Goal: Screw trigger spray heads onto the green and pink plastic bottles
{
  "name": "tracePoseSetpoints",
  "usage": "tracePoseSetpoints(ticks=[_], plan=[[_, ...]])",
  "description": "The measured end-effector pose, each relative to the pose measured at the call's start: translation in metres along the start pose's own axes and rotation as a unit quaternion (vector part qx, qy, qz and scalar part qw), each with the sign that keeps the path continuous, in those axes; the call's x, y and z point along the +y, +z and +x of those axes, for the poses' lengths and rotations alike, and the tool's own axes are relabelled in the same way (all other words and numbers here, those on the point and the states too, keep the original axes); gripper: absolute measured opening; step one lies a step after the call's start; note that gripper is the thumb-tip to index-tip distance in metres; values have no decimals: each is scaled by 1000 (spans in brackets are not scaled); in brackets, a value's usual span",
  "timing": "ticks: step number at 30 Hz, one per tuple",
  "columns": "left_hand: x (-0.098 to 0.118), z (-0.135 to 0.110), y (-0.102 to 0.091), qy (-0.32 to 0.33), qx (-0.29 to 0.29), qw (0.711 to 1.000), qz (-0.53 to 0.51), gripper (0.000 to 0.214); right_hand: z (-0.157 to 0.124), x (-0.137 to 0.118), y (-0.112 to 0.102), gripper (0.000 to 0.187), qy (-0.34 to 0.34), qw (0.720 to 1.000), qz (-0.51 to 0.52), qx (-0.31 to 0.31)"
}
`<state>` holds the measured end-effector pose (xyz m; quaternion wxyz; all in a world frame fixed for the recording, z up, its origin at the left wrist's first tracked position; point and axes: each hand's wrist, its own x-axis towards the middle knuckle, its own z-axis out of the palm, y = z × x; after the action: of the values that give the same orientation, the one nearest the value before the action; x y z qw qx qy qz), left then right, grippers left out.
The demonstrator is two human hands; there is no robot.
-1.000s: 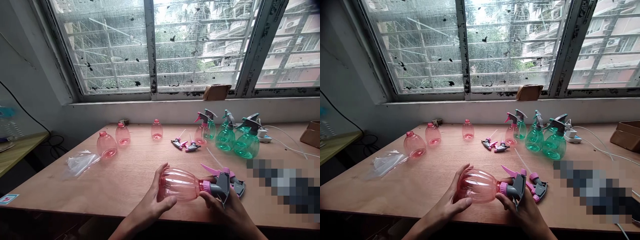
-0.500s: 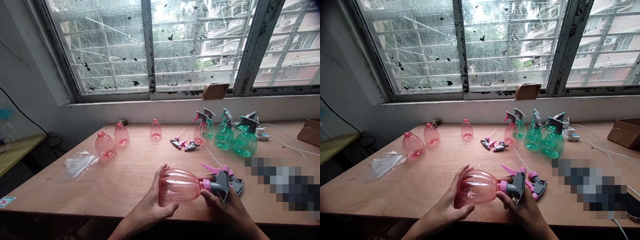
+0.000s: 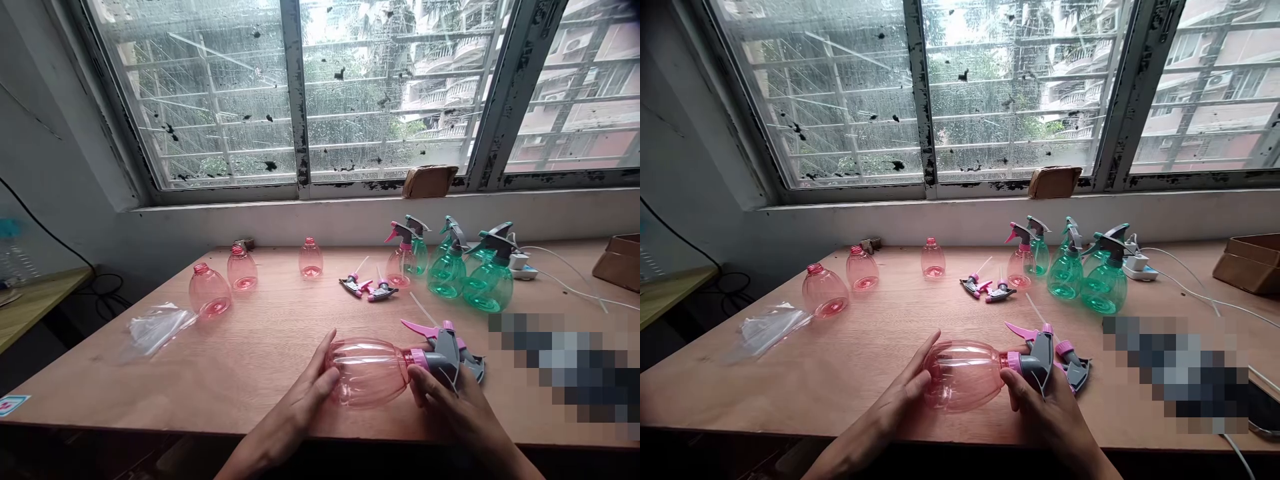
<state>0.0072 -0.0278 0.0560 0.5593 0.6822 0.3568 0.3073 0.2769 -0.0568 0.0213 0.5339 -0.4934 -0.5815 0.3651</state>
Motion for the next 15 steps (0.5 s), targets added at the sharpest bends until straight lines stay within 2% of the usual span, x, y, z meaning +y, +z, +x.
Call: tracePoseSetpoints(ticks=[2, 4, 6, 10, 15], plan=[[0, -1, 5, 5, -1, 998, 55, 90, 0, -1, 0, 48, -2, 1000, -7, -3], [0, -2, 11, 21, 28, 990, 134, 112, -1, -1, 1, 48, -8, 1000, -11, -2], [0, -3, 18, 37, 67, 977, 198, 121, -2, 0, 2, 44, -13, 1000, -10, 3], [-3, -2, 23, 48, 89, 964, 244, 109, -4, 5, 2, 36, -8, 1000, 16, 15], [-3, -2, 22, 53, 96, 956, 274, 100, -2, 6, 2, 36, -4, 1000, 20, 15]])
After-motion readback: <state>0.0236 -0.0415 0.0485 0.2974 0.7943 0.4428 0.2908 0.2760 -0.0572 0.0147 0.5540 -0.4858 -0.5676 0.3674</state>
